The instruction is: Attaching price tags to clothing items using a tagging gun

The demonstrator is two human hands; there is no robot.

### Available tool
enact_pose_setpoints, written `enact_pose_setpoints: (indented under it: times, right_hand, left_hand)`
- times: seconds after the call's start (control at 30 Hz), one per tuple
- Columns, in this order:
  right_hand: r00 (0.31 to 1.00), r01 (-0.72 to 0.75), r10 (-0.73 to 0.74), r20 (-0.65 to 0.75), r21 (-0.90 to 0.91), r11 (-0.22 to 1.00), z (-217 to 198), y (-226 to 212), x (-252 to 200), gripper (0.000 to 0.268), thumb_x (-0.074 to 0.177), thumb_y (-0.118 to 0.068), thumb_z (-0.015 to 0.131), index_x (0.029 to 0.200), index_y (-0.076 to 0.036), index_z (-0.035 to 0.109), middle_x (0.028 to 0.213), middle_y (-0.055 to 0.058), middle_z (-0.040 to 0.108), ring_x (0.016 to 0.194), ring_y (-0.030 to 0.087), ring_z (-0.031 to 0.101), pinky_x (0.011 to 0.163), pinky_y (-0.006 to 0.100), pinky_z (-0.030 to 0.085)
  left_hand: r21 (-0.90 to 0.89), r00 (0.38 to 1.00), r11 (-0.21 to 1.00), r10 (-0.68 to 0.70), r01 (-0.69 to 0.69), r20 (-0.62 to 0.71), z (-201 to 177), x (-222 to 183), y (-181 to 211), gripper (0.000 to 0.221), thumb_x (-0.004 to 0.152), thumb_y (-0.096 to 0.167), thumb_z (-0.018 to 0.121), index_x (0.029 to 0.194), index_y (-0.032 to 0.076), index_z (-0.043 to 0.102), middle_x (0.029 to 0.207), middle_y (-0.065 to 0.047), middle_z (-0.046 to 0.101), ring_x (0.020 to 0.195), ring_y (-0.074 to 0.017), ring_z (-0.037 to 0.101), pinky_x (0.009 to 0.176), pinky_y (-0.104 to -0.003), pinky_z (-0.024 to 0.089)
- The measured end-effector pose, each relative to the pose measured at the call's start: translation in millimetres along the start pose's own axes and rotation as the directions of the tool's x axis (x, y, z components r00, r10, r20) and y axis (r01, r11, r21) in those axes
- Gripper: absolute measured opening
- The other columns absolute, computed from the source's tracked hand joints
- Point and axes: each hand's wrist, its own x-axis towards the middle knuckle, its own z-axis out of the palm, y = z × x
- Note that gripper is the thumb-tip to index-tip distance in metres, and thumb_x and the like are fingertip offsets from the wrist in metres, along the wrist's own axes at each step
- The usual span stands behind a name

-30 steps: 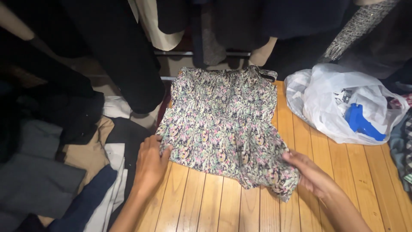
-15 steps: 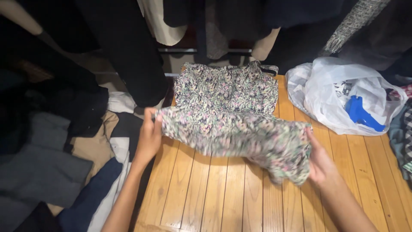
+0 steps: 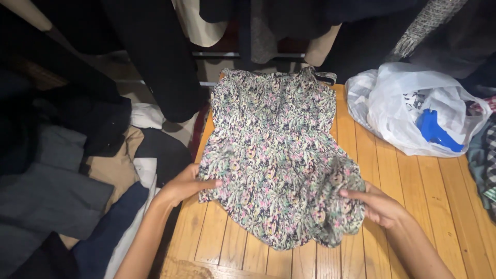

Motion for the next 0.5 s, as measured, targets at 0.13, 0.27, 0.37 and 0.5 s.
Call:
enact_pose_setpoints:
  times: [0.13,0.27,0.37,0.5]
  right_hand:
    - [0.998,-0.057,0.057,0.03,-0.008,0.998,-16,11,7,0.066,0.087,-0.01,0.066,0.146,0.01,0.041,0.12,0.041,0.062,0.097,0.054,0.067,0.074,0.066,0.055]
    - [0.962,-0.145,0.04,0.271,0.38,0.914,-24,-2,6,0.047,0.101,-0.02,0.052,0.143,0.001,0.046,0.135,0.03,0.06,0.113,0.041,0.065,0.09,0.055,0.056]
    - [0.862,-0.326,-0.02,0.507,0.584,0.744,-51,8,17,0.042,0.101,-0.021,0.057,0.137,0.0,0.052,0.134,0.026,0.064,0.115,0.035,0.069,0.092,0.047,0.063]
    - [0.943,-0.214,0.058,0.328,0.465,0.859,-44,8,-3,0.04,0.099,-0.024,0.057,0.136,-0.01,0.06,0.125,0.016,0.072,0.104,0.025,0.073,0.081,0.037,0.063]
  left_hand:
    - [0.093,0.998,0.994,0.059,-0.055,-0.033,14,-26,36,0.01,0.091,0.007,0.07,0.097,0.0,0.074,0.085,-0.003,0.065,0.08,-0.0165,0.061,0.075,-0.032,0.051]
    - [-0.064,0.994,0.998,0.007,-0.014,-0.105,-4,-12,16,0.029,0.101,0.024,0.056,0.112,0.002,0.072,0.105,-0.01,0.073,0.093,-0.0177,0.067,0.085,-0.031,0.053]
    - [-0.172,0.977,0.98,-0.132,0.103,-0.168,-2,-19,29,0.04,0.099,0.029,0.051,0.126,0.002,0.065,0.126,-0.017,0.073,0.113,-0.0246,0.069,0.097,-0.034,0.052]
    - [0.047,0.968,0.979,-0.19,0.2,-0.163,-8,-21,13,0.05,0.093,0.04,0.056,0.127,0.005,0.067,0.138,-0.005,0.066,0.139,-0.0156,0.053,0.119,-0.032,0.032]
